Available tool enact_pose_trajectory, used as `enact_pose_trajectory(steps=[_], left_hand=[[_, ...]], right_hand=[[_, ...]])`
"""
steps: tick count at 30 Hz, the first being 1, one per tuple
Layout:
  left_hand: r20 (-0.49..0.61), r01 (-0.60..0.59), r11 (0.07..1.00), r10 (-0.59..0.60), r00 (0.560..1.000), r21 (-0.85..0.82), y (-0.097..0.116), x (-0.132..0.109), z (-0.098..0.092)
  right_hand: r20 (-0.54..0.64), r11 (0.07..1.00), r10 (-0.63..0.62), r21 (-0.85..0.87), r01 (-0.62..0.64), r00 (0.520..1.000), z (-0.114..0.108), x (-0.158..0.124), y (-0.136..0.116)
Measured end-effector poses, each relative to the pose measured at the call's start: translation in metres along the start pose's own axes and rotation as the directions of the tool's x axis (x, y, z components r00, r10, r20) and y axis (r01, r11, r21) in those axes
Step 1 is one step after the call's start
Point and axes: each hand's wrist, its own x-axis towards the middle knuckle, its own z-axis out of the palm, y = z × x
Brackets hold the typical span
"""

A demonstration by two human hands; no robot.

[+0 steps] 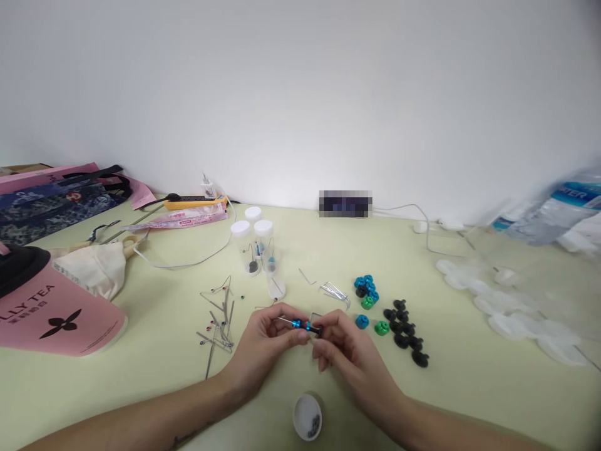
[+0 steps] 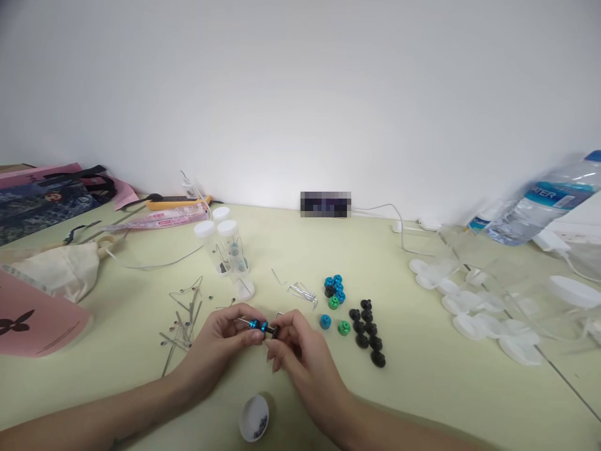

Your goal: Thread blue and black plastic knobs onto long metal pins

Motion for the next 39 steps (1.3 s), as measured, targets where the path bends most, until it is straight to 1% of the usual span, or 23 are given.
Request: enact_pose_trajectory(steps=[3,6,8,10,13,15,19,24,31,35,39], left_hand=[[0.004,-0.004,1.0,0.004,1.0,0.019,0.001,0.0,0.0],[0.001,-0.015,0.999,0.015,1.0,0.035,0.003,-0.001,0.001],[-0.005,-0.012,0.999,0.013,1.0,0.044,0.004,-0.002,0.002],[-0.009,-0.006,0.999,0.006,1.0,0.043,0.004,-0.003,0.003],[-0.008,-0.003,1.0,0.003,1.0,0.025,0.003,-0.004,0.003],[-0.014,0.001,1.0,-0.001,1.0,0.022,0.003,-0.005,0.003],[-0.027,0.021,1.0,-0.021,0.999,0.016,0.003,-0.004,0.003],[-0.028,0.046,0.998,-0.047,0.999,-0.036,0.004,-0.003,0.004],[-0.068,0.068,0.997,-0.069,0.995,-0.023,0.005,-0.002,0.004],[-0.055,0.065,0.998,-0.065,0.996,-0.006,0.003,-0.002,0.003],[-0.046,0.052,0.998,-0.051,0.998,0.029,0.0,-0.003,0.001]], right_hand=[[0.015,0.999,0.034,0.016,-0.034,0.999,0.0,0.001,-0.002],[0.041,0.999,0.043,-0.01,-0.043,0.998,-0.002,0.002,-0.005],[0.077,0.996,0.05,-0.076,-0.045,0.996,-0.005,0.002,-0.007],[0.093,0.983,0.042,-0.181,-0.025,0.995,-0.007,0.001,-0.01],[0.068,0.95,-0.014,-0.311,0.034,0.998,-0.009,0.0,-0.013],[0.053,0.938,-0.041,-0.342,0.056,0.998,-0.01,0.0,-0.013],[0.054,0.943,-0.016,-0.332,0.033,0.998,-0.009,0.001,-0.011],[0.027,0.97,0.023,-0.243,-0.016,0.999,-0.008,0.003,-0.007],[0.01,0.983,0.047,-0.177,-0.045,0.999,-0.008,0.004,-0.004],[0.024,0.983,0.053,-0.175,-0.048,0.998,-0.009,0.004,-0.006],[0.047,0.969,0.034,-0.245,-0.022,0.998,-0.01,0.003,-0.008]])
